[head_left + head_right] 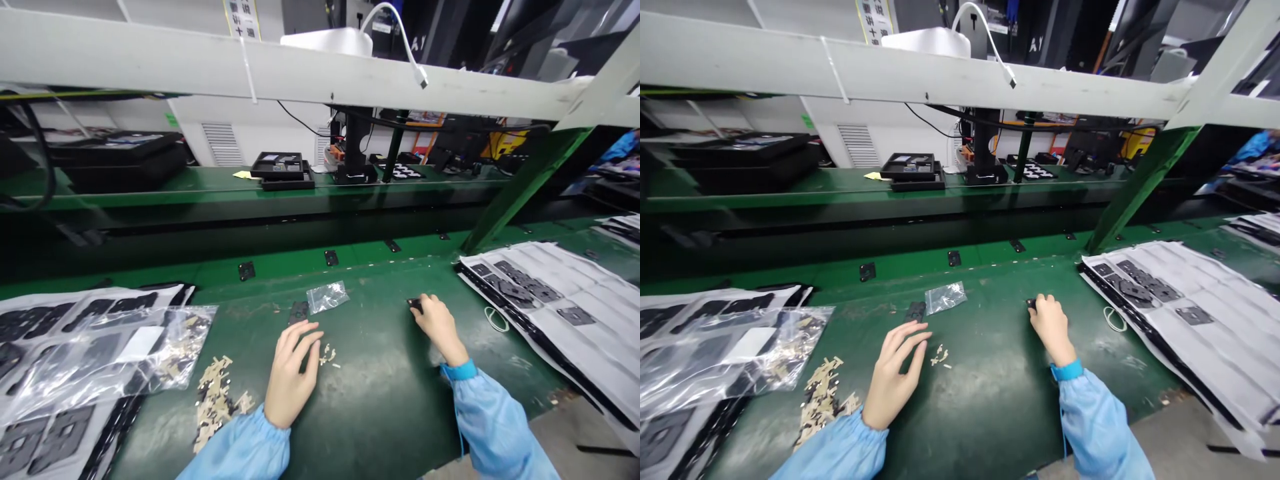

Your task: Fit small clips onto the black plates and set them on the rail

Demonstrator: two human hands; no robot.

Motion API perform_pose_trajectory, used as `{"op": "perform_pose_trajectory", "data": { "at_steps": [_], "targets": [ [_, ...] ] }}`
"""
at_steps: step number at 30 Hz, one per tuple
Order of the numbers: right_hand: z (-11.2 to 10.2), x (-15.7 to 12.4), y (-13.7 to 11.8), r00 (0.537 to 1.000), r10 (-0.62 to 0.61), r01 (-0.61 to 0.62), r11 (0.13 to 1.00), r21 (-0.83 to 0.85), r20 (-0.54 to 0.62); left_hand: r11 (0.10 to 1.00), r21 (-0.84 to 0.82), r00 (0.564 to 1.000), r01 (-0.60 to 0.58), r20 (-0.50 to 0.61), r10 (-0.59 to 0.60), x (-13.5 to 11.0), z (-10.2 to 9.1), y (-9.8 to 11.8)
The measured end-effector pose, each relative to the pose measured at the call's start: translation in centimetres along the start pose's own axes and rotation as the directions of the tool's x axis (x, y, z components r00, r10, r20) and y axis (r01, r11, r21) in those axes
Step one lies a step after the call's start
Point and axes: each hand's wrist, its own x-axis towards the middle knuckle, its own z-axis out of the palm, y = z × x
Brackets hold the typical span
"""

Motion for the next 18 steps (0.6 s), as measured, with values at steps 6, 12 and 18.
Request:
{"op": "perform_pose_trajectory", "data": {
  "at_steps": [6,12,18],
  "targets": [
    [-0.8,0.2,-1.2,0.998,-0.054,0.055,0.988,0.144,-0.010,0.997,-0.074,0.999,0.037,-0.003,-0.038,0.2,-0.3,0.2],
    [-4.1,-1.1,-4.2,0.973,-0.224,0.168,0.838,0.519,0.048,0.861,-0.380,0.941,0.337,0.168,-0.294,0.5,-0.2,0.7],
    [-4.6,-7.3,-14.4,0.687,-0.712,-0.138,0.066,0.988,0.144,0.626,-0.569,0.845,0.533,0.395,-0.361,1.3,-1.4,2.1]
  ]
}}
